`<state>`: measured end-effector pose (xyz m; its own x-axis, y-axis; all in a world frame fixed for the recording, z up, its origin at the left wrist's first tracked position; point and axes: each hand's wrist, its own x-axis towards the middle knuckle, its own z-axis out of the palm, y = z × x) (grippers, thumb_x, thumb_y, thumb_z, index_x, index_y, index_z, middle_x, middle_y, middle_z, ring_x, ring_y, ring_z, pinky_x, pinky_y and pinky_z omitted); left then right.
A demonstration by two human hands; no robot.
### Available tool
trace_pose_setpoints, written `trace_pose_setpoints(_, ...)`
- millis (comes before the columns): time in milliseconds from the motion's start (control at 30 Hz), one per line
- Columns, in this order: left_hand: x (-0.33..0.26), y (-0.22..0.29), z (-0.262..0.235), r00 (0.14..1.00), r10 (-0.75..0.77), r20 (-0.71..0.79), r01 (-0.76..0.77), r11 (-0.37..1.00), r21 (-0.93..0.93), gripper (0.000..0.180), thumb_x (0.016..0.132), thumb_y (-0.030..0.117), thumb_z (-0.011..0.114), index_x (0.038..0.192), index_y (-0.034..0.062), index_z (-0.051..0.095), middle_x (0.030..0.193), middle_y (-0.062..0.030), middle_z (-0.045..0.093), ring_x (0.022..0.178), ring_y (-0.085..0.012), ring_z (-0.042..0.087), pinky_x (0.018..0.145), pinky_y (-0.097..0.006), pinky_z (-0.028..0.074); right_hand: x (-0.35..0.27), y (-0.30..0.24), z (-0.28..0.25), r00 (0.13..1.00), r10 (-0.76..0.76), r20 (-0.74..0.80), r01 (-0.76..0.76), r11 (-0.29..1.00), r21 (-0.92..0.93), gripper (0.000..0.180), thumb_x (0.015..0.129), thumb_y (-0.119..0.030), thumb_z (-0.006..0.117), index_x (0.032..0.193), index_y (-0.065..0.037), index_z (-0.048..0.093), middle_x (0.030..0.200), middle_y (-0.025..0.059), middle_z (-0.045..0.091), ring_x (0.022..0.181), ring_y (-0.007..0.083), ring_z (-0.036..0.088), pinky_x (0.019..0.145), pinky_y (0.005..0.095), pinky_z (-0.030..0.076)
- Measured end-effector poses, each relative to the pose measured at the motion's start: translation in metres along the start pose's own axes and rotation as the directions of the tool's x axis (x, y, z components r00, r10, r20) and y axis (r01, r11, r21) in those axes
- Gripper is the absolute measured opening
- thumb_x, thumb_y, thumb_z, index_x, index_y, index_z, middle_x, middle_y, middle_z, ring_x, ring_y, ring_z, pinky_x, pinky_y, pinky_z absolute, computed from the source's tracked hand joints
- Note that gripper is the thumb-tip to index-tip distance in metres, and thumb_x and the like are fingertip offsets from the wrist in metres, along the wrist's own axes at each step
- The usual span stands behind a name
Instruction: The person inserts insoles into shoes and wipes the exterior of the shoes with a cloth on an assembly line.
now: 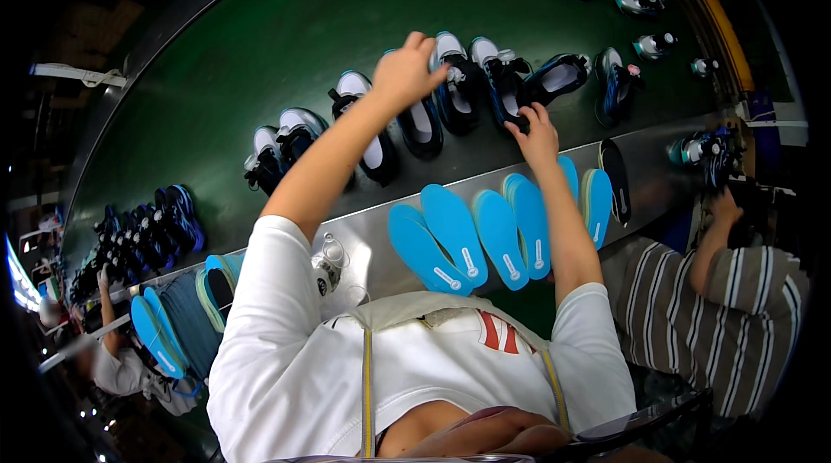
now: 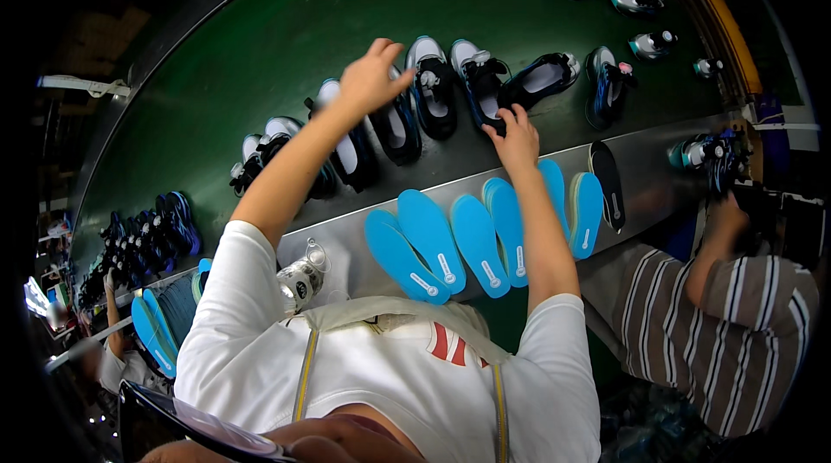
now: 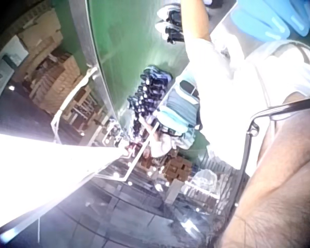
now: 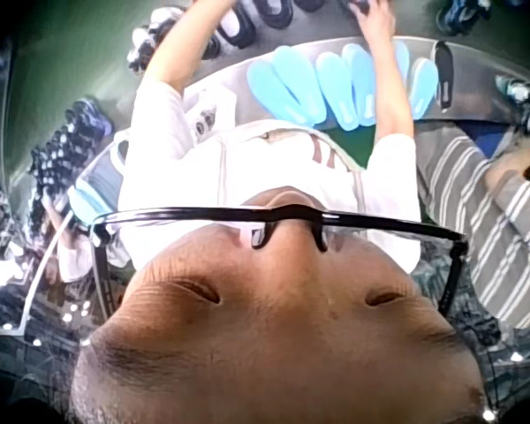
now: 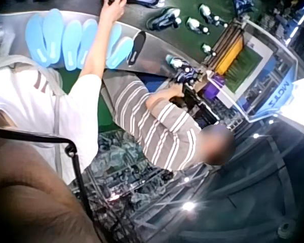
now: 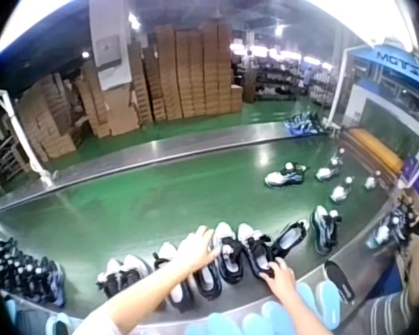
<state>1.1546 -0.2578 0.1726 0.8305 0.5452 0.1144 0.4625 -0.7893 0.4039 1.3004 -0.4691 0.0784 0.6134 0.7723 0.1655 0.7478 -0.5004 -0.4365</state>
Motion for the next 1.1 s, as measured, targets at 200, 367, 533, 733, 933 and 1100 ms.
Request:
trace_pose_setpoints(200,0.004,0.037,0.053,0.975,-0.143,0.170,0.141,0.990,0.023,0.073,0.057,0.026,0.069,0.113,0.0069,0.026,0.102,-0.0202,0.040,0.078,-0.0356,0.053,0.062,-0.040,0.046,0.003,-0.022,-0.012,0.993,0.062,-0.098,-0.049,0.991,0.128,0.035,0.069,-0.033,0.059,0.087,-0.005,0.049,0.106,0.0159,0.043,0.085,0.0339,0.049,0.071,0.0400,0.040)
trace_pose_setpoints(367,0.029,0.006,0.062,0.906,-0.165,0.389,0.217,0.972,-0.093,0.075,0.055,0.021,0.070,0.111,0.0031,0.024,0.101,-0.0255,0.040,0.088,-0.0397,0.048,0.074,-0.039,0.042,0.055,-0.032,-0.068,0.973,0.189,0.130,-0.210,0.963,0.170,0.048,0.071,-0.042,0.051,0.093,0.000,0.047,0.104,0.0162,0.046,0.087,0.0340,0.049,0.073,0.0377,0.039)
trace_pose_setpoints(533,0.031,0.012,0.058,0.914,-0.174,0.367,0.239,0.961,-0.140,0.064,0.057,0.022,0.065,0.105,-0.0008,0.029,0.103,-0.0287,0.037,0.089,-0.0409,0.047,0.076,-0.038,0.041,0.067,-0.036,-0.074,0.968,0.199,0.155,-0.224,0.961,0.163,0.049,0.070,-0.043,0.051,0.092,0.000,0.048,0.098,0.0162,0.048,0.084,0.0331,0.050,0.070,0.0383,0.040)
trace_pose_setpoints(733,0.056,-0.015,0.039,0.849,-0.265,0.457,0.523,0.540,-0.659,0.050,0.068,0.012,0.057,0.108,0.0032,0.030,0.075,-0.0084,0.050,0.054,-0.0068,0.041,0.044,-0.019,0.033,0.021,-0.037,-0.023,0.998,0.031,-0.062,-0.020,0.985,0.173,0.035,0.067,-0.032,0.059,0.083,-0.002,0.047,0.106,0.0198,0.042,0.080,0.0365,0.050,0.066,0.0385,0.043)
trace_pose_setpoints(933,0.058,-0.027,0.043,0.807,-0.388,0.446,0.590,0.488,-0.643,0.038,0.077,0.026,0.055,0.101,0.0015,0.039,0.054,0.0001,0.042,0.035,-0.0048,0.028,0.032,-0.021,0.019,-0.009,-0.017,0.011,0.991,-0.092,-0.098,0.097,0.994,0.045,0.025,0.065,-0.024,0.062,0.076,-0.006,0.048,0.112,0.0173,0.041,0.093,0.0311,0.044,0.079,0.0386,0.033)
trace_pose_setpoints(1100,0.052,-0.009,0.050,0.780,-0.318,0.540,0.626,0.423,-0.655,0.032,0.081,0.031,0.047,0.088,0.0006,0.048,0.048,0.0018,0.036,0.031,-0.0058,0.027,0.031,-0.022,0.016,0.010,0.007,0.001,0.987,-0.016,-0.161,0.007,0.998,-0.060,0.026,0.066,-0.026,0.060,0.080,-0.007,0.050,0.113,0.0098,0.043,0.092,0.0274,0.043,0.079,0.0370,0.033)
